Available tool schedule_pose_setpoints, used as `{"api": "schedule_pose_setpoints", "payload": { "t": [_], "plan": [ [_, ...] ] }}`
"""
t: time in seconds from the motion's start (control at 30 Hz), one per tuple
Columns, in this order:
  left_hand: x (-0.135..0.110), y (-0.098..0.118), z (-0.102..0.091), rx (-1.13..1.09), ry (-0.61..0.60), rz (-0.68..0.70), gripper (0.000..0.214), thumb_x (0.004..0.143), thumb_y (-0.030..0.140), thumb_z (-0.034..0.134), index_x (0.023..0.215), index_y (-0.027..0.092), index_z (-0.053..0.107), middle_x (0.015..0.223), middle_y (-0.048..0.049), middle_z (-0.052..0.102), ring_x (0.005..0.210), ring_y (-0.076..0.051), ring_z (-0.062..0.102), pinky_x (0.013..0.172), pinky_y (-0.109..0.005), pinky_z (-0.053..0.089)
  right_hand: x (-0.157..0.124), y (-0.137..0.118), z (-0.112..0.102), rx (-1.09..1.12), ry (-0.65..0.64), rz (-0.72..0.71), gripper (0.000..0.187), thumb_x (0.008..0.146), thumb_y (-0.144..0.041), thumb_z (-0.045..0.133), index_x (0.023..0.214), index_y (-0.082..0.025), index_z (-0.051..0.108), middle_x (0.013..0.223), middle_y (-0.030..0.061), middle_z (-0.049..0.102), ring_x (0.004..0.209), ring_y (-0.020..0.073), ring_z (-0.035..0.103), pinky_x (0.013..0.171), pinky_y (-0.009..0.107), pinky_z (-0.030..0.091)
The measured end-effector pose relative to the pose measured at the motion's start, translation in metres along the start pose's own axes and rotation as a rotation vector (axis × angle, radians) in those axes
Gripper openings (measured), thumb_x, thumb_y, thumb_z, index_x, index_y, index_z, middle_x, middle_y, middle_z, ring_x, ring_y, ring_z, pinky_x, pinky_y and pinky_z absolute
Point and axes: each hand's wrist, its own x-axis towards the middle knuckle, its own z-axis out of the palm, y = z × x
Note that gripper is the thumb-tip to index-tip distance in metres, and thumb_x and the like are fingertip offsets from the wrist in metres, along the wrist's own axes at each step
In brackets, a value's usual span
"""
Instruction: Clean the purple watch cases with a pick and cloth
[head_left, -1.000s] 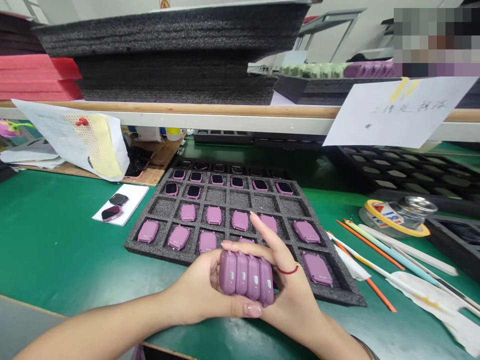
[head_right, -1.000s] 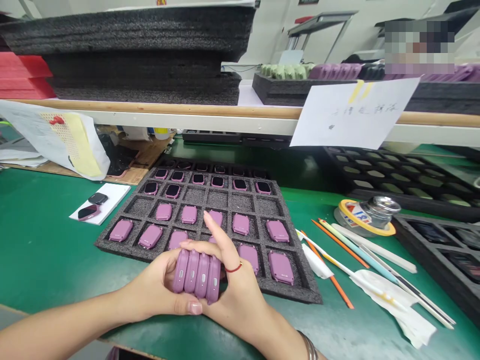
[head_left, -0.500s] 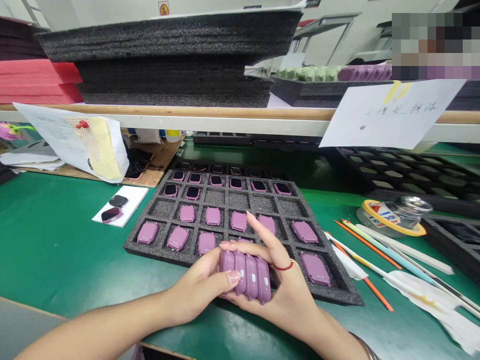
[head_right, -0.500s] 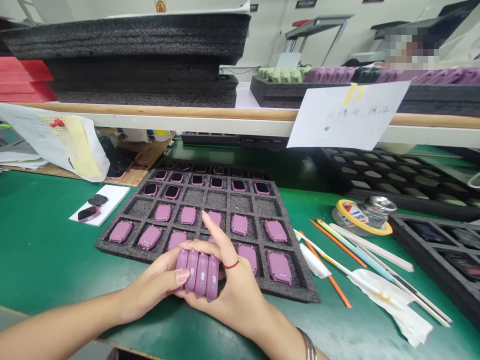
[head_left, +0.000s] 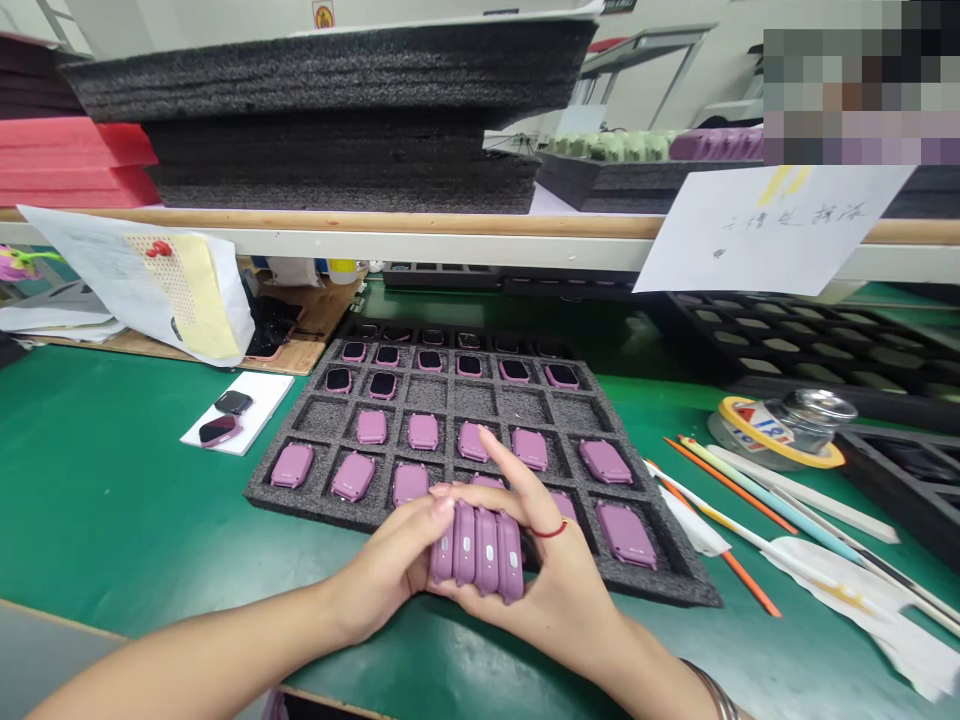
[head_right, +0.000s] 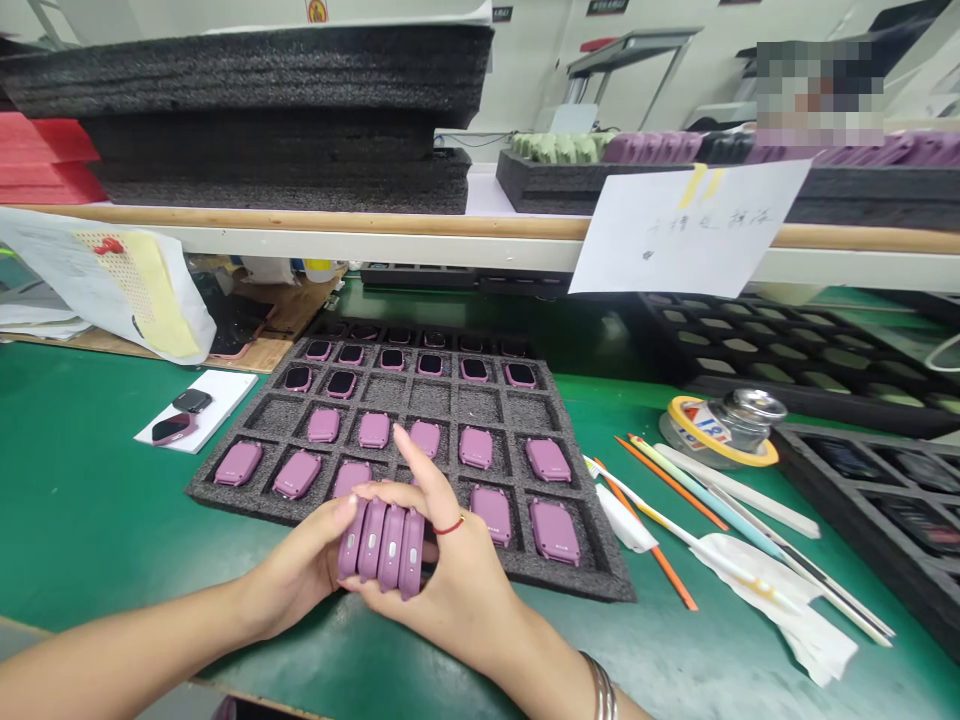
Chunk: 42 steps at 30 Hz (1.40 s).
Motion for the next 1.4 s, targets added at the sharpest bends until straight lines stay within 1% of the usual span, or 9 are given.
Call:
{"api": "schedule_pose_setpoints", "payload": {
  "t": [0.1,0.27,0.37,0.47,0.63,0.87,1.07,1.23,1.4],
  "plan": [
    [-0.0006,0.0008,0.0008,-0.094,0.03,-0.062,0.061,0.076,0.074,0.065,0.094,0.016,0.068,0.077,-0.0048,0.07,0.074,-0.019,0.065,0.073,-0.029,0.051,0.0003,0.0009,-0.0012,-0.004,-0.001,-0.026,0.106,0.076,-0.013,0.078,0.16,-0.035,0.017,0.131,0.0055,0.069,0.111,0.0228,0.073,0.086,0.03,0.065],
    [-0.0011,0.0015,0.0012,-0.058,0.113,-0.053,0.055,0.077,0.069,0.069,0.089,0.015,0.066,0.061,0.0021,0.058,0.057,-0.012,0.054,0.061,-0.023,0.044,0.0003,0.0018,-0.0023,-0.054,0.004,-0.058,0.102,0.077,-0.016,0.078,0.159,-0.038,0.021,0.162,0.0088,0.038,0.116,0.024,0.07,0.097,0.036,0.061],
    [-0.0011,0.0009,-0.0005,0.074,0.057,0.026,0.053,0.079,0.067,0.067,0.076,0.015,0.064,0.06,0.0012,0.056,0.056,-0.011,0.05,0.062,-0.025,0.044,0.0004,0.0012,-0.0011,-0.082,0.004,-0.081,0.099,0.079,-0.016,0.077,0.159,-0.034,0.022,0.148,0.0087,0.056,0.117,0.0247,0.07,0.103,0.039,0.058],
    [-0.0006,-0.0009,-0.0035,0.279,0.007,0.133,0.035,0.077,0.047,0.078,0.082,0.014,0.065,0.076,-0.0024,0.064,0.071,-0.016,0.058,0.073,-0.029,0.049,0.0006,-0.0003,0.0009,-0.078,-0.007,-0.093,0.101,0.08,-0.015,0.075,0.16,-0.032,0.017,0.129,0.0062,0.071,0.117,0.0241,0.07,0.104,0.04,0.057],
    [-0.0015,-0.0035,-0.0053,0.42,0.06,0.196,0.025,0.075,0.03,0.076,0.093,0.014,0.067,0.087,-0.0035,0.065,0.085,-0.021,0.061,0.085,-0.035,0.05,-0.0002,-0.0024,0.0019,-0.124,-0.023,-0.156,0.097,0.083,-0.017,0.075,0.16,-0.032,0.018,0.131,0.0076,0.07,0.119,0.0252,0.069,0.106,0.041,0.055],
    [0.0002,-0.0014,-0.0017,0.312,0.019,0.194,0.055,0.056,0.027,0.094,0.102,0.016,0.066,0.104,-0.0068,0.066,0.101,-0.026,0.063,0.095,-0.04,0.049,-0.0002,-0.002,-0.0007,-0.194,-0.066,-0.237,0.085,0.095,-0.038,0.065,0.162,-0.031,0.012,0.124,0.0079,0.073,0.12,0.0281,0.068,0.104,0.047,0.057],
    [-0.0019,0.0049,0.0032,0.354,-0.077,0.198,0.028,0.069,0.02,0.085,0.092,0.015,0.071,0.09,-0.0039,0.069,0.099,-0.025,0.065,0.093,-0.037,0.051,-0.002,0.0005,-0.0039,-0.285,-0.106,-0.336,0.078,0.1,-0.028,0.056,0.162,-0.03,0.009,0.138,0.0097,0.065,0.125,0.0269,0.065,0.107,0.049,0.055],
    [-0.0034,0.0054,0.0028,0.359,-0.065,0.237,0.032,0.07,0.018,0.085,0.099,0.015,0.074,0.106,-0.0069,0.075,0.103,-0.024,0.068,0.095,-0.034,0.053,-0.0004,0.0015,-0.0059,-0.337,-0.095,-0.421,0.053,0.102,-0.03,0.052,0.153,-0.026,0.04,0.138,0.0102,0.065,0.131,0.0262,0.06,0.11,0.048,0.052],
    [-0.0027,0.0002,0.0005,0.408,0.075,0.262,0.035,0.07,0.025,0.086,0.1,0.014,0.072,0.099,-0.0066,0.075,0.095,-0.024,0.07,0.085,-0.033,0.056,0.0042,-0.0017,-0.0079,-0.462,-0.072,-0.553,0.036,0.093,-0.011,0.063,0.126,-0.023,0.068,0.135,0.0141,0.064,0.133,0.027,0.058,0.106,0.045,0.055]
  ]
}}
